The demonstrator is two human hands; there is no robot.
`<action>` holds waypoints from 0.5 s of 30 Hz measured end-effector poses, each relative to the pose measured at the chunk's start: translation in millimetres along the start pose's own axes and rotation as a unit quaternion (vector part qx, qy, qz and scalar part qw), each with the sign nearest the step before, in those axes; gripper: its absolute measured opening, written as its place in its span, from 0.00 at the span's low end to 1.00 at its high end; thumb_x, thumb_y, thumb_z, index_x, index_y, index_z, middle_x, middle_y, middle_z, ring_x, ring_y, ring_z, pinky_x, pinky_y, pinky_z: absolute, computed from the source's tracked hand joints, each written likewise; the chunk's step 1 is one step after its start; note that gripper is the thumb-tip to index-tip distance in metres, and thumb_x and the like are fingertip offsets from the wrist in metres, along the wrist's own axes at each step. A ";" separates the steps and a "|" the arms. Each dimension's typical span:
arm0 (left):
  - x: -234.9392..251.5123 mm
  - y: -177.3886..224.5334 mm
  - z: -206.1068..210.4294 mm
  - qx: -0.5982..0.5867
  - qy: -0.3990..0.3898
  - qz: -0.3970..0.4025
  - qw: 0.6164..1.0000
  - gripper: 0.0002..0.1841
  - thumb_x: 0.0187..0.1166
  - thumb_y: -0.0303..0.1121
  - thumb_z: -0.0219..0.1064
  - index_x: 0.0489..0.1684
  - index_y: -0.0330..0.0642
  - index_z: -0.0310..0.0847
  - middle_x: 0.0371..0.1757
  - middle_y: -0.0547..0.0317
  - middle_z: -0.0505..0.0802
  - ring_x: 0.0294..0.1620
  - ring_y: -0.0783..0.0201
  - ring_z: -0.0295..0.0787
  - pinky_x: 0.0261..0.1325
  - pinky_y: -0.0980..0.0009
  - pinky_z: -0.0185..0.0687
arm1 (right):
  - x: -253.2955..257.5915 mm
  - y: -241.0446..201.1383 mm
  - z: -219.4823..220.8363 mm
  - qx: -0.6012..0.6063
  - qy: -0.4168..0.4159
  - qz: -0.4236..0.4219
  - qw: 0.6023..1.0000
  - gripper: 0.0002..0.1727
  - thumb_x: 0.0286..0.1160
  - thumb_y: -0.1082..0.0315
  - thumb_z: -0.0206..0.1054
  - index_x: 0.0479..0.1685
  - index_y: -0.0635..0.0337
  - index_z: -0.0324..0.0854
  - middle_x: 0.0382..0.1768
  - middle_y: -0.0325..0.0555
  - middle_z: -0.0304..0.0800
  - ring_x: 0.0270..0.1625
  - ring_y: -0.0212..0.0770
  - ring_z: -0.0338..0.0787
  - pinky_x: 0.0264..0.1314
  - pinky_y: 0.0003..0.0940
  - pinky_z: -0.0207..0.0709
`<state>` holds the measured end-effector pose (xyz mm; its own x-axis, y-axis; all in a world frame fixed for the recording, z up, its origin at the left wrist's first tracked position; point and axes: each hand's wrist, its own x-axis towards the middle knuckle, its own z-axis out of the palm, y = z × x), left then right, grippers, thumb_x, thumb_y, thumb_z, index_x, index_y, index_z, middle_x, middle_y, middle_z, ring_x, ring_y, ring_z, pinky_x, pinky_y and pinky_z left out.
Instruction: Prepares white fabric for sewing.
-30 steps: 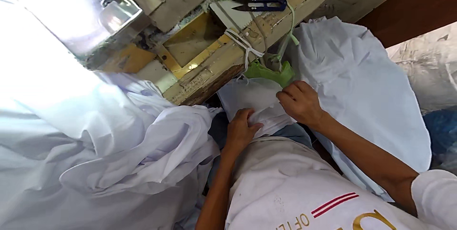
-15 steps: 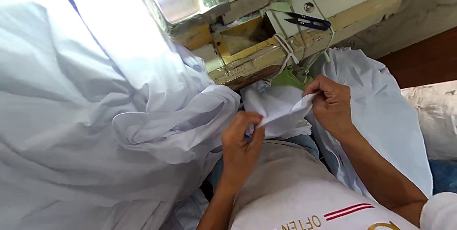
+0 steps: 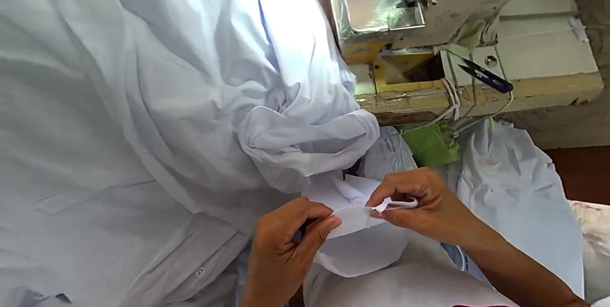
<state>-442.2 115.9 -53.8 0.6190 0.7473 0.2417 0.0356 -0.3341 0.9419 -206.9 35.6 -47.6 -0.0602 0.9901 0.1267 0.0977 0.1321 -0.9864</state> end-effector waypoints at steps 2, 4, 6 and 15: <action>3.0 1.5 -11.4 0.061 0.005 0.019 0.998 0.11 0.85 0.39 0.67 0.39 0.41 0.87 0.33 0.66 0.88 0.36 0.86 0.80 0.41 0.92 0.73 | 6.5 -3.5 6.0 -0.085 0.005 -0.021 0.996 0.10 0.78 0.68 0.68 0.39 0.67 0.89 0.26 0.36 0.85 0.31 0.12 0.74 0.36 0.05 0.65; 13.9 2.1 -22.7 0.139 0.014 0.033 0.990 0.12 0.85 0.41 0.66 0.38 0.43 0.88 0.36 0.65 0.89 0.38 0.85 0.81 0.43 0.91 0.75 | 18.2 -6.1 9.4 -0.205 0.015 -0.045 0.978 0.12 0.81 0.65 0.65 0.39 0.63 0.91 0.29 0.39 0.87 0.33 0.19 0.80 0.38 0.10 0.71; 35.8 -3.1 -33.1 0.222 0.010 0.070 0.973 0.13 0.83 0.38 0.66 0.33 0.40 0.90 0.44 0.59 0.91 0.40 0.79 0.84 0.44 0.86 0.78 | 39.8 -6.1 9.9 -0.327 0.024 -0.061 0.943 0.11 0.79 0.63 0.66 0.37 0.58 0.91 0.34 0.41 0.87 0.32 0.28 0.84 0.31 0.21 0.75; 127.3 -54.7 -44.3 0.299 -0.222 0.112 0.922 0.06 0.67 0.24 0.78 0.25 0.36 0.86 0.43 0.50 0.92 0.35 0.55 0.89 0.37 0.54 0.81 | 122.0 21.2 -16.4 -0.411 -0.126 0.001 0.903 0.05 0.66 0.68 0.79 0.32 0.60 0.91 0.32 0.49 0.90 0.37 0.49 0.90 0.37 0.49 0.81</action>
<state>-400.1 254.7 -64.2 0.9183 0.3575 0.1698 0.2119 -0.8065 0.5519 -195.8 159.9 -51.4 -0.2727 0.9621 -0.0053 0.7957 0.2224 -0.5634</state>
